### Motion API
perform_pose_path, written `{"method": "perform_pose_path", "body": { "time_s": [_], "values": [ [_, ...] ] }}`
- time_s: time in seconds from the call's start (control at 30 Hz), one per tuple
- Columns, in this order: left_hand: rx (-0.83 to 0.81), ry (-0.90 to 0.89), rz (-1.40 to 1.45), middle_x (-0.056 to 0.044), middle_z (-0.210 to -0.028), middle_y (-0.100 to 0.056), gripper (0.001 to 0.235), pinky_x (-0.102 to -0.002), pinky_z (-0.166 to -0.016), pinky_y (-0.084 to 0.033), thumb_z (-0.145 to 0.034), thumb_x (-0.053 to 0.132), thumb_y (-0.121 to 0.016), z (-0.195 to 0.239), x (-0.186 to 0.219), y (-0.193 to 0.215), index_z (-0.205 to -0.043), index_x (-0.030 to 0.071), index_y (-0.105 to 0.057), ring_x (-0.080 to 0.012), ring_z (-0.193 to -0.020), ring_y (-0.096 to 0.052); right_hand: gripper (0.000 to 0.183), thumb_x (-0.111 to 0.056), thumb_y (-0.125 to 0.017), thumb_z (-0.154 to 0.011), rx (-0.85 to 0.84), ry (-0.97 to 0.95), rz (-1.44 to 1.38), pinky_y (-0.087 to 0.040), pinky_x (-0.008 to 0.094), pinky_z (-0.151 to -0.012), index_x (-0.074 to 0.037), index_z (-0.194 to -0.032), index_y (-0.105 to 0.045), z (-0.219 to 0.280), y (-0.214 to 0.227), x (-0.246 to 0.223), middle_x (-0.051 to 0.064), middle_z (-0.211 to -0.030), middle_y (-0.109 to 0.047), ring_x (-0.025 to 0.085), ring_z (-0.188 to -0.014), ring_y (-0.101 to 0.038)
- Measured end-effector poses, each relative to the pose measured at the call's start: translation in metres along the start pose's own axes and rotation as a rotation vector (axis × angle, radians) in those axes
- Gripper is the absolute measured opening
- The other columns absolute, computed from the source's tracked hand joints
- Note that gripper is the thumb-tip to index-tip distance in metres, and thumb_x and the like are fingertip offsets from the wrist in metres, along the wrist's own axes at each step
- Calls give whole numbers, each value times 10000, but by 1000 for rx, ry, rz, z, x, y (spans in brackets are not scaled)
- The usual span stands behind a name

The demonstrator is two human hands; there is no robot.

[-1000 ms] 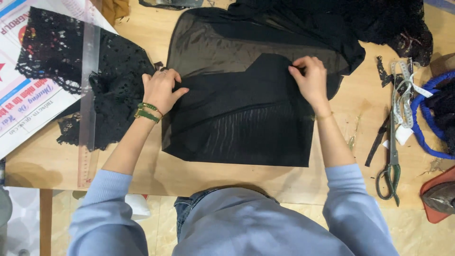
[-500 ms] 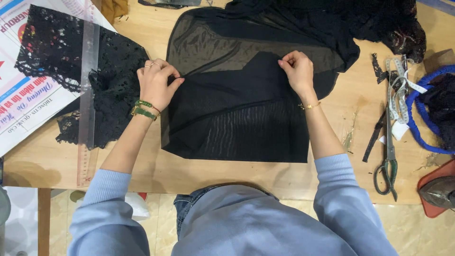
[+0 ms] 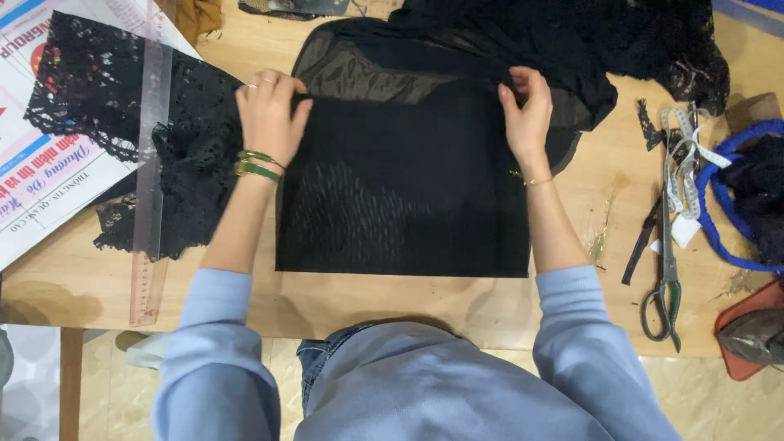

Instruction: Marking fabric with chalk and a ruler, cutting it with shears, and arranging lace pieces on a workbench.

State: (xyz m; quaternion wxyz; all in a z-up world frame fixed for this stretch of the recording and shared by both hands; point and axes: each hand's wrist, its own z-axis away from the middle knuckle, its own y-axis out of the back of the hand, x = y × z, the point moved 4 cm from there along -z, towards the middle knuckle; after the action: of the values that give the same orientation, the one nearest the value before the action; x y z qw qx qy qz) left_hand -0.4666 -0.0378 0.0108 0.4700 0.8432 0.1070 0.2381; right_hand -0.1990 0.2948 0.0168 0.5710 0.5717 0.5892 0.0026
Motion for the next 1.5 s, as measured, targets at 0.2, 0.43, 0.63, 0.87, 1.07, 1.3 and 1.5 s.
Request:
{"method": "perform_pose_path", "body": {
  "time_s": [0.2, 0.43, 0.63, 0.87, 1.07, 1.3, 1.5],
  "values": [
    [-54, -73, 51, -99, -1188, -598, 250, -503, -950, -429, -1009, 265, -678, 6, 22, -29, -1189, 91, -663, -313, -1135, -567, 374, -324, -564, -1080, -60, 15, 230, -365, 500, -1023, -107, -1385, -577, 44, -3, -32, 160, -1395, -538, 356, -1281, -495],
    [-10, -62, -138, -117, -1289, -581, 360, -504, -903, -445, -1076, 396, -592, -8, -12, -47, -1270, 101, -658, -336, -1173, -541, 416, -397, -500, -1117, -67, 5, 500, -297, 567, -1033, -139, -1432, -586, 64, 18, 39, 205, -1455, -491, 370, -1346, -439],
    [-21, -61, -277, -179, -1356, -582, 414, -615, -1000, -391, -1029, 392, -727, -24, -40, -58, -1306, 94, -655, -398, -1279, -483, 377, -259, -574, -1137, -35, 117, 653, -381, 591, -978, -32, -1439, -591, 45, 74, 95, 315, -1403, -483, 479, -1255, -468],
    [-104, 77, -83, -270, -1627, -295, 566, -718, -1163, -90, -1060, 411, -619, 26, 60, -43, -1474, 28, -567, -450, -1513, -180, 436, -330, -463, -1163, 49, 7, 537, -308, 587, -1120, -67, -1502, -542, 79, 59, 60, 297, -1525, -415, 463, -1397, -394],
    [-334, 24, 138, -111, -1710, -195, 667, -692, -1191, -35, -1032, 576, -445, 138, 162, -33, -1595, 229, -356, -359, -1568, -135, 466, -367, -620, -1086, -184, -93, 536, -222, 674, -1111, -291, -1535, -523, 98, 46, 67, 169, -1604, -357, 400, -1480, -283],
    [-361, 48, 31, -62, -1720, -153, 699, -636, -1218, 1, -1022, 655, -372, 173, 172, -26, -1623, 314, -269, -290, -1579, -93, 495, -289, -662, -1109, -15, -241, 711, -306, 662, -1039, -214, -1559, -471, 89, 83, 105, 219, -1527, -401, 399, -1422, -314],
    [-343, 48, 13, -71, -1721, -144, 707, -656, -1217, -13, -1010, 659, -391, 176, 185, -28, -1613, 305, -288, -298, -1578, -86, 490, -372, -586, -1091, -186, -32, 533, -199, 630, -1125, -263, -1561, -499, 131, 38, 30, 171, -1650, -297, 401, -1505, -233]
  ]
}}
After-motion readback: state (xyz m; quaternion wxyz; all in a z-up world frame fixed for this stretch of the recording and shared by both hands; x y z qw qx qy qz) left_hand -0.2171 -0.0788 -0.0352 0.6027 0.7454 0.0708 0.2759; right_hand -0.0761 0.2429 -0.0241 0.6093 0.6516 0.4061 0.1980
